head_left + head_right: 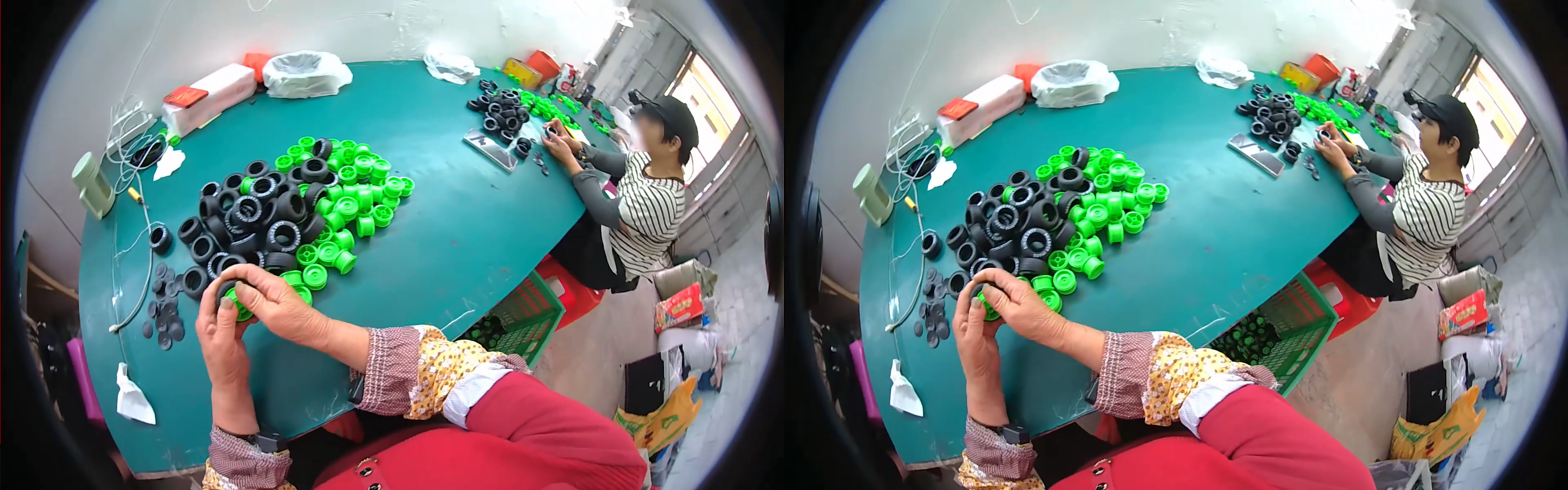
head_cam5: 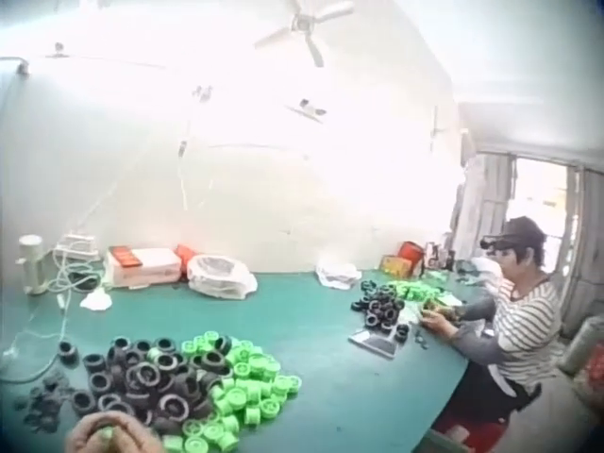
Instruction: Manually assembling toy car wheels by fitting black rubber tires onto green plastic hubs.
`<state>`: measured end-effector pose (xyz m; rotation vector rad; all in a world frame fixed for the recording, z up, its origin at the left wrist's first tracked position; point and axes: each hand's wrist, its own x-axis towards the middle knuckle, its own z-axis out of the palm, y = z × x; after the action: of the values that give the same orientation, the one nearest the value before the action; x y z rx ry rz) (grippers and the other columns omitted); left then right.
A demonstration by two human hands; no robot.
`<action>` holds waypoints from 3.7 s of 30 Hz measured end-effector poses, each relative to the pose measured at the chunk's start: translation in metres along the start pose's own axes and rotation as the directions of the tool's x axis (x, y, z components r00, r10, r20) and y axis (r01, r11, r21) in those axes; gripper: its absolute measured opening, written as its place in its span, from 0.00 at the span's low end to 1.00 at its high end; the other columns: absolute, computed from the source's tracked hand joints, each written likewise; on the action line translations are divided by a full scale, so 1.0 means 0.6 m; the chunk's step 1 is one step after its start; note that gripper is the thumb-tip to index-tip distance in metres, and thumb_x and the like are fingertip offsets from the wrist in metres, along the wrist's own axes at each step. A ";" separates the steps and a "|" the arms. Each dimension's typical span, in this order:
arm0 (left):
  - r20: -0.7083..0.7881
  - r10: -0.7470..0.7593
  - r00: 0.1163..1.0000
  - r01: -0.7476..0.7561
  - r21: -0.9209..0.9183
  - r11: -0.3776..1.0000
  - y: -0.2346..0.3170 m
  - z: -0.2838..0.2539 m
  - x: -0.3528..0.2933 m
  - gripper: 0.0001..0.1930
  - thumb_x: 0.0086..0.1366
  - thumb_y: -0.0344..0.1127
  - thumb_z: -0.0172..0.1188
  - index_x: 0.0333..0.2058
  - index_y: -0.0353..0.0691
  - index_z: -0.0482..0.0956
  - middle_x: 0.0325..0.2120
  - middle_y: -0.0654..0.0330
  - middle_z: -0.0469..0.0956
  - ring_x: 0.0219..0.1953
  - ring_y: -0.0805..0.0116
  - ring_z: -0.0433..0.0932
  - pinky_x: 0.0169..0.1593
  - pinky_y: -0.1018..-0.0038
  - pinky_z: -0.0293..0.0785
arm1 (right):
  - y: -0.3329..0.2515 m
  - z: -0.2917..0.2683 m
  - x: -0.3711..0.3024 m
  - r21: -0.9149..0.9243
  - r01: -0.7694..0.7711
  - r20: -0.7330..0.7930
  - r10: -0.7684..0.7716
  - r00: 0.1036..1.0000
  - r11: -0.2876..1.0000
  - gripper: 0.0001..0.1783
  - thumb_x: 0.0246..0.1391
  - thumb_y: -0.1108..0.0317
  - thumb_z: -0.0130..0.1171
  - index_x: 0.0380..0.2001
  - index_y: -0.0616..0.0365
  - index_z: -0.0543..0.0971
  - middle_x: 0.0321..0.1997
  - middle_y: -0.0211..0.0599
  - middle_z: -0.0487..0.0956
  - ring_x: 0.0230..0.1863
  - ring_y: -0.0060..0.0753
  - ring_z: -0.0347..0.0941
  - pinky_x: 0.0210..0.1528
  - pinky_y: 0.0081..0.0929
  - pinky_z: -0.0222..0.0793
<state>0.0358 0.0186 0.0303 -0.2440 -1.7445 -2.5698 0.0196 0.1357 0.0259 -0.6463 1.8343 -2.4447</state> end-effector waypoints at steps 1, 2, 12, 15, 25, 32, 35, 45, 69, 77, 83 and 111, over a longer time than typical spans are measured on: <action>0.003 0.010 1.000 -0.010 -0.013 1.000 -0.002 0.000 0.000 0.16 0.61 0.34 0.47 0.47 0.33 0.66 0.36 0.60 0.72 0.35 0.74 0.74 0.35 0.79 0.74 | -0.001 0.003 -0.001 0.011 0.008 -0.012 -0.008 1.000 1.000 0.13 0.58 0.68 0.42 0.45 0.60 0.67 0.39 0.27 0.68 0.41 0.16 0.62 0.42 0.15 0.63; 0.015 0.001 1.000 -0.001 -0.017 1.000 -0.001 0.001 0.000 0.16 0.61 0.34 0.47 0.47 0.33 0.66 0.36 0.60 0.72 0.35 0.74 0.74 0.35 0.79 0.74 | -0.001 0.006 -0.002 0.025 0.014 -0.023 -0.013 1.000 1.000 0.13 0.58 0.68 0.42 0.45 0.60 0.67 0.39 0.27 0.68 0.41 0.16 0.62 0.41 0.15 0.63; -0.087 0.085 0.993 -0.081 0.047 0.996 -0.014 0.009 0.015 0.15 0.65 0.37 0.43 0.46 0.33 0.67 0.35 0.62 0.72 0.35 0.77 0.72 0.35 0.82 0.71 | 0.005 -0.011 0.014 -0.203 0.217 -0.039 -0.229 0.973 0.955 0.16 0.49 0.67 0.54 0.40 0.63 0.68 0.36 0.37 0.70 0.39 0.26 0.67 0.41 0.24 0.65; 0.029 0.025 0.999 -0.024 -0.047 0.999 -0.011 -0.002 0.016 0.17 0.63 0.38 0.47 0.47 0.35 0.66 0.37 0.60 0.72 0.37 0.74 0.73 0.37 0.79 0.73 | 0.013 -0.015 0.016 -0.181 0.093 -0.071 -0.108 0.992 0.979 0.14 0.50 0.72 0.51 0.41 0.64 0.69 0.36 0.38 0.73 0.38 0.25 0.69 0.41 0.23 0.66; 0.037 0.066 0.997 -0.073 0.212 0.974 0.005 -0.009 0.007 0.18 0.59 0.30 0.50 0.48 0.33 0.64 0.37 0.60 0.72 0.36 0.74 0.74 0.38 0.79 0.73 | -0.011 -0.019 0.011 0.084 -0.182 0.064 0.176 0.982 0.980 0.15 0.55 0.71 0.48 0.46 0.65 0.67 0.40 0.34 0.72 0.40 0.21 0.69 0.40 0.19 0.70; 0.099 0.493 0.864 -0.422 0.676 0.604 0.000 -0.013 0.014 0.17 0.54 0.28 0.56 0.45 0.36 0.69 0.37 0.56 0.73 0.36 0.65 0.74 0.37 0.76 0.71 | -0.020 -0.016 0.008 -0.004 -0.169 -0.027 0.169 0.985 0.986 0.21 0.52 0.67 0.54 0.47 0.66 0.66 0.38 0.36 0.74 0.40 0.20 0.69 0.40 0.17 0.67; 0.325 0.563 0.759 -0.536 0.804 0.258 0.001 -0.015 0.017 0.21 0.47 0.27 0.61 0.43 0.36 0.71 0.40 0.51 0.71 0.40 0.56 0.72 0.42 0.70 0.69 | -0.011 -0.014 0.005 0.073 -0.132 0.031 0.130 0.991 0.989 0.22 0.50 0.67 0.56 0.47 0.66 0.66 0.38 0.34 0.73 0.38 0.20 0.69 0.40 0.17 0.67; 0.081 -0.092 0.993 0.085 0.084 0.993 0.012 -0.030 0.016 0.16 0.53 0.36 0.61 0.38 0.33 0.73 0.29 0.64 0.74 0.30 0.79 0.69 0.34 0.82 0.69 | -0.038 -0.039 0.011 0.066 -0.216 0.180 0.201 0.963 0.974 0.20 0.52 0.68 0.50 0.49 0.62 0.66 0.32 0.33 0.74 0.28 0.20 0.70 0.32 0.18 0.69; 0.076 0.320 0.944 -0.297 0.613 0.732 0.013 0.107 -0.026 0.16 0.54 0.36 0.56 0.40 0.35 0.70 0.26 0.50 0.75 0.26 0.65 0.76 0.30 0.74 0.71 | -0.098 -0.062 -0.044 0.328 -0.264 -0.100 0.312 0.945 0.907 0.13 0.53 0.60 0.52 0.27 0.59 0.74 0.25 0.29 0.73 0.25 0.20 0.70 0.27 0.19 0.68; 0.076 0.096 0.992 -0.095 -0.022 0.995 0.023 0.095 -0.091 0.12 0.60 0.39 0.54 0.37 0.37 0.72 0.28 0.65 0.74 0.26 0.77 0.74 0.30 0.83 0.70 | -0.131 0.008 -0.109 0.251 0.058 -0.240 0.004 0.971 0.966 0.07 0.53 0.68 0.53 0.29 0.62 0.74 0.27 0.28 0.73 0.26 0.14 0.65 0.26 0.15 0.63; -0.062 0.096 0.993 -0.088 0.125 0.988 0.016 0.079 -0.137 0.09 0.58 0.35 0.55 0.34 0.35 0.71 0.26 0.60 0.76 0.23 0.75 0.74 0.28 0.81 0.70 | -0.098 -0.002 -0.150 0.046 -0.029 -0.181 0.037 0.983 0.999 0.11 0.54 0.65 0.51 0.31 0.63 0.75 0.26 0.27 0.73 0.27 0.14 0.65 0.28 0.14 0.63; 0.303 -0.030 0.952 -0.028 0.185 0.982 0.026 0.041 -0.002 0.12 0.54 0.35 0.56 0.35 0.34 0.72 0.25 0.60 0.76 0.25 0.73 0.76 0.31 0.80 0.72 | -0.057 -0.027 -0.022 0.373 -0.197 -0.118 0.257 0.959 0.907 0.13 0.54 0.60 0.50 0.31 0.60 0.72 0.22 0.31 0.72 0.17 0.22 0.67 0.15 0.17 0.59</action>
<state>0.0417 0.0357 0.0533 -0.6657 -2.0686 -2.4500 0.0342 0.1647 0.0494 -0.1982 1.3507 -2.6299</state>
